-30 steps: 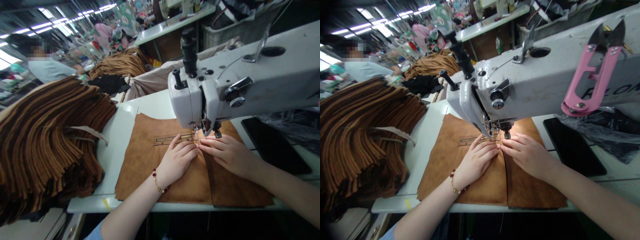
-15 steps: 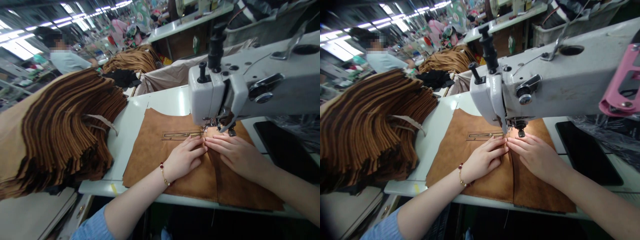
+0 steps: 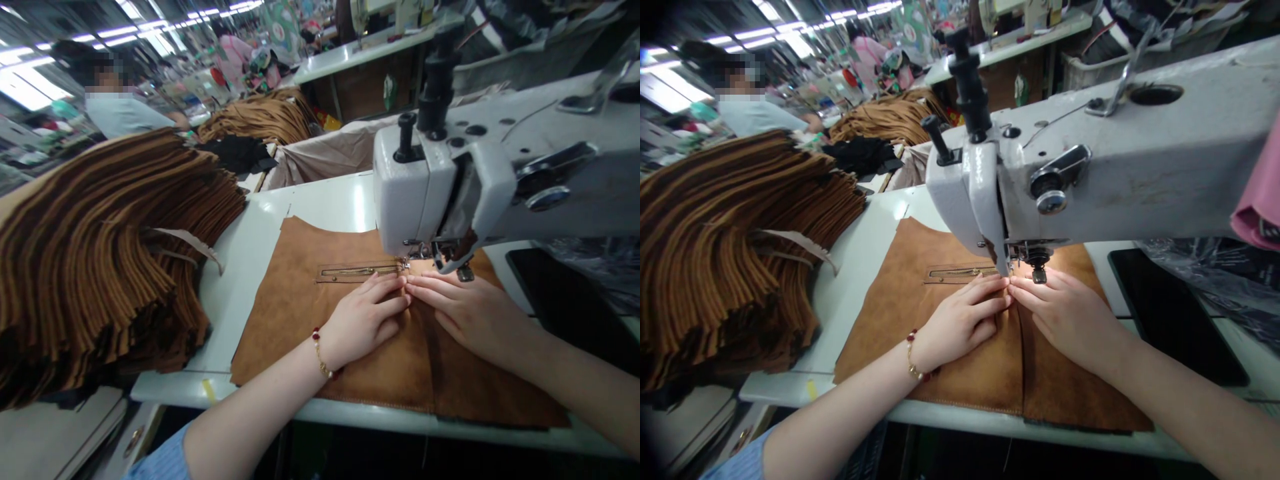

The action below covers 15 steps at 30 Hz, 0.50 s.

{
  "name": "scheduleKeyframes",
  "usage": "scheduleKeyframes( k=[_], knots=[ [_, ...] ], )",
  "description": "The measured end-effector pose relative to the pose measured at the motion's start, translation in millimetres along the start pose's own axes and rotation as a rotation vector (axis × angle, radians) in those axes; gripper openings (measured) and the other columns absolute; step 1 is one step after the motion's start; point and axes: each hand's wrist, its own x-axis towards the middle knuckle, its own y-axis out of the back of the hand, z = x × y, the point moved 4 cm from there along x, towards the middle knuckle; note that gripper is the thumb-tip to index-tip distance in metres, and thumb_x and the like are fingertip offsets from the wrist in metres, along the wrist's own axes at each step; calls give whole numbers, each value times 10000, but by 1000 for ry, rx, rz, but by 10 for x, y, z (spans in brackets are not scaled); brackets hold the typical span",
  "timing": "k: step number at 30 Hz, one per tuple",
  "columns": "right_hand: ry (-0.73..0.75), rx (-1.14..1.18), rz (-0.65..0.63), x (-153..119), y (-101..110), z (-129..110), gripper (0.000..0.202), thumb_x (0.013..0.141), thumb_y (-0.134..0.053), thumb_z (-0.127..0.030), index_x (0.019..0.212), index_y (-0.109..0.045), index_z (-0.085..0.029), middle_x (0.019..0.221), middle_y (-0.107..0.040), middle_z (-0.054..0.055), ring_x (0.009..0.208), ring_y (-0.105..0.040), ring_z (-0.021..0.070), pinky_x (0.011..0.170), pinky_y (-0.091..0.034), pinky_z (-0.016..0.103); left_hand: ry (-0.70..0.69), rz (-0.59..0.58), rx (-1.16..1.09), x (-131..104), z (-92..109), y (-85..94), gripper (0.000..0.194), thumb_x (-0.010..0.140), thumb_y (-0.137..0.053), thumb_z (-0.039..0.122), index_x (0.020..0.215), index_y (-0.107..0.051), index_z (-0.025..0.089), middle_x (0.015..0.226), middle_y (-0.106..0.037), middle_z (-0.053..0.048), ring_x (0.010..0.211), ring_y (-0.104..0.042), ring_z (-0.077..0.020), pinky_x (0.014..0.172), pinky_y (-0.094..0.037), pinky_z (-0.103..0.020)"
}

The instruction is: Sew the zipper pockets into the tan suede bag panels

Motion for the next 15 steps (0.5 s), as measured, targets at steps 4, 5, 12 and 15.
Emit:
scheduleKeyframes(
  k=[4,5,12,15],
  knots=[
    [17,-13,23,13,-1,19,496,946,-453,-84,1426,-535,-179,1454,-591,33,1290,-561,240,1066,-478,434,9,-16,-7,37,-33,10,361,940,-540,179,1291,-624,204,1482,-532,-87,1447,-431,-228,1241,-364,-451],
    [23,-15,29,13,-4,24,498,950,-448,-83,1432,-528,-173,1453,-592,37,1302,-553,237,1074,-473,428,11,-17,-9,45,-43,12,364,940,-537,176,1293,-624,202,1484,-529,-89,1448,-430,-230,1244,-359,-451],
    [-12,-45,37,-4,-64,88,503,945,-477,-91,1436,-535,-183,1441,-597,83,1269,-593,272,1048,-504,460,2,-24,-17,96,-114,24,373,946,-528,178,1308,-617,206,1474,-536,-94,1459,-415,-236,1247,-353,-465],
    [-19,-27,50,7,-76,114,505,930,-476,-71,1410,-563,-198,1408,-623,79,1255,-606,265,1063,-502,466,-9,-26,-19,110,-133,35,377,952,-523,177,1317,-613,205,1476,-534,-98,1463,-409,-236,1246,-352,-462]
  ],
)
